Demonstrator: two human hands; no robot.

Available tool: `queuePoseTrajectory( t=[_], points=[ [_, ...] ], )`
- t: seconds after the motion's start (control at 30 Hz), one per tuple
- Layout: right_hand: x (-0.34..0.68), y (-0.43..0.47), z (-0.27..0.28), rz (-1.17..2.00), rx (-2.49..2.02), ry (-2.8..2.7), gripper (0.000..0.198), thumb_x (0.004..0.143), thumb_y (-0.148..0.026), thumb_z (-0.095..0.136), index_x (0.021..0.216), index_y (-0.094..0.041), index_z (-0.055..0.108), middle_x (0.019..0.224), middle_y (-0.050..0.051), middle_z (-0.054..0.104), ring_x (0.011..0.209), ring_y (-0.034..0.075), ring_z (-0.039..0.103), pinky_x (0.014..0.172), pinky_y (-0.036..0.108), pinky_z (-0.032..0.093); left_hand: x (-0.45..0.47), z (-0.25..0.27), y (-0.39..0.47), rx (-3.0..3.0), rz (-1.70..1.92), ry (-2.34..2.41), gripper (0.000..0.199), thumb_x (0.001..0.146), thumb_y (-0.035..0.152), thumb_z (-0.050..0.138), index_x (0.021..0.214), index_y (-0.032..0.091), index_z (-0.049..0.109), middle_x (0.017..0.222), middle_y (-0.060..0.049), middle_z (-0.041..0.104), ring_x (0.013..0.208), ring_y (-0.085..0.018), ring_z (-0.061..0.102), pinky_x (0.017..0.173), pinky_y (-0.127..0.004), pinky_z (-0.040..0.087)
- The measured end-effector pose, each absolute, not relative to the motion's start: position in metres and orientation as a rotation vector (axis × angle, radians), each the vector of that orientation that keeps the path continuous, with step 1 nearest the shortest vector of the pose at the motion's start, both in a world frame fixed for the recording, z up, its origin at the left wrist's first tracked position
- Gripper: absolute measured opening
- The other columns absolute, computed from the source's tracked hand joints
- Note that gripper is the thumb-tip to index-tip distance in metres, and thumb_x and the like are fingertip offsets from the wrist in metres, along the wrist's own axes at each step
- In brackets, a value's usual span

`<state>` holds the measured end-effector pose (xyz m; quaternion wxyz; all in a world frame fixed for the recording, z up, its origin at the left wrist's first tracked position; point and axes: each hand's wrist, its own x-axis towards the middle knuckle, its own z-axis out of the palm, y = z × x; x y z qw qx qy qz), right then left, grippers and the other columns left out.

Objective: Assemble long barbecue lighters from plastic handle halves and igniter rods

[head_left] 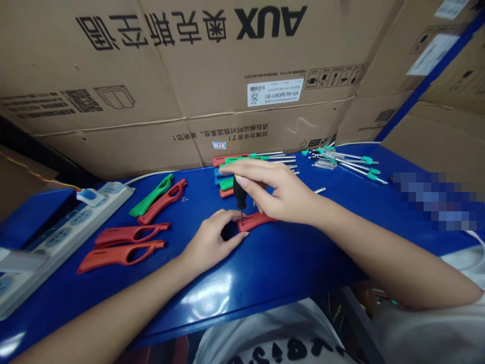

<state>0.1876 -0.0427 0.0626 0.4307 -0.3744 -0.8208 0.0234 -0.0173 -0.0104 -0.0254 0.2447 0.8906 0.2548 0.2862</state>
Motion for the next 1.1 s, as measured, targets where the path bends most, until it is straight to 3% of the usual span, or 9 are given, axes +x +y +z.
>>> queuePoseTrajectory(
  t=[0.1, 0.2, 0.33, 0.43, 0.53, 0.73, 0.83, 0.97, 1.1],
  points=[
    [0.188, -0.040, 0.064, 0.146, -0.863, -2.037, 0.021, 0.099, -0.026, 0.058, 0.109, -0.016, 0.073, 0.100, 0.004, 0.076, 0.086, 0.014, 0.069, 0.084, 0.027, 0.054, -0.017, -0.025, -0.011, 2.444, 0.793, 0.699, 0.022, 0.087, 0.021, 0.073, 0.106, 0.021, 0.063, 0.100, -0.002, 0.071, 0.093, -0.020, 0.069, 0.087, -0.034, 0.056],
    [0.187, -0.039, 0.060, -0.113, -0.848, -2.032, 0.026, 0.094, -0.039, 0.066, 0.098, -0.014, 0.074, 0.091, 0.005, 0.074, 0.077, 0.013, 0.066, 0.075, 0.025, 0.052, -0.017, -0.026, -0.011, 2.449, 0.801, 0.709, 0.022, 0.086, 0.020, 0.073, 0.105, 0.021, 0.062, 0.100, -0.002, 0.071, 0.093, -0.020, 0.069, 0.088, -0.033, 0.056],
    [0.182, -0.044, 0.061, -0.378, -1.045, -2.077, 0.039, 0.098, -0.047, 0.058, 0.106, -0.013, 0.073, 0.091, 0.008, 0.075, 0.079, 0.017, 0.069, 0.067, 0.026, 0.050, -0.016, -0.028, -0.012, 2.437, 0.804, 0.719, 0.023, 0.086, 0.020, 0.073, 0.106, 0.020, 0.063, 0.103, -0.003, 0.072, 0.095, -0.020, 0.069, 0.088, -0.034, 0.055],
    [0.179, -0.047, 0.066, -0.140, -1.086, -2.069, 0.030, 0.102, -0.031, 0.052, 0.120, -0.014, 0.069, 0.107, 0.008, 0.076, 0.080, 0.015, 0.069, 0.069, 0.025, 0.051, -0.016, -0.028, -0.013, 2.439, 0.791, 0.712, 0.024, 0.086, 0.021, 0.073, 0.108, 0.020, 0.063, 0.102, -0.004, 0.071, 0.095, -0.021, 0.068, 0.086, -0.034, 0.055],
    [0.177, -0.046, 0.065, 0.140, -0.984, -2.039, 0.021, 0.098, -0.025, 0.059, 0.113, -0.017, 0.070, 0.094, 0.001, 0.075, 0.065, 0.009, 0.063, 0.063, 0.022, 0.050, -0.016, -0.028, -0.013, 2.442, 0.780, 0.732, 0.021, 0.086, 0.022, 0.073, 0.105, 0.018, 0.064, 0.101, -0.006, 0.071, 0.094, -0.022, 0.068, 0.085, -0.036, 0.055],
    [0.178, -0.045, 0.046, -0.311, -0.954, -1.943, 0.034, 0.090, -0.047, 0.069, 0.102, -0.015, 0.069, 0.092, 0.009, 0.074, 0.082, 0.018, 0.069, 0.070, 0.027, 0.052, -0.016, -0.029, -0.014, 2.432, 0.756, 0.748, 0.024, 0.086, 0.019, 0.073, 0.107, 0.018, 0.064, 0.104, -0.006, 0.072, 0.098, -0.023, 0.068, 0.089, -0.037, 0.054],
    [0.175, -0.046, 0.047, -0.109, -1.006, -1.883, 0.031, 0.088, -0.046, 0.072, 0.097, -0.017, 0.066, 0.095, 0.007, 0.073, 0.076, 0.016, 0.068, 0.064, 0.026, 0.052, -0.015, -0.028, -0.016, 2.426, 0.759, 0.750, 0.024, 0.085, 0.018, 0.073, 0.107, 0.018, 0.063, 0.103, -0.005, 0.071, 0.097, -0.022, 0.067, 0.088, -0.036, 0.054],
    [0.188, -0.046, 0.067, 0.377, -1.097, -1.725, 0.031, 0.086, -0.047, 0.073, 0.092, -0.019, 0.060, 0.067, -0.003, 0.064, 0.046, 0.010, 0.054, 0.045, 0.024, 0.044, -0.018, -0.016, -0.020, 2.445, 0.674, 0.767, 0.031, 0.084, 0.013, 0.070, 0.113, 0.018, 0.061, 0.108, -0.006, 0.070, 0.102, -0.022, 0.065, 0.094, -0.037, 0.053],
    [0.246, -0.041, 0.081, -0.160, -1.242, -1.545, 0.026, 0.081, -0.041, 0.077, 0.089, -0.021, 0.063, 0.076, 0.001, 0.066, 0.054, 0.012, 0.056, 0.052, 0.026, 0.045, -0.026, 0.007, -0.026, 2.560, 0.369, 0.885, 0.040, 0.083, 0.007, 0.065, 0.122, 0.018, 0.059, 0.115, -0.008, 0.066, 0.110, -0.027, 0.061, 0.098, -0.044, 0.052]
  ],
)
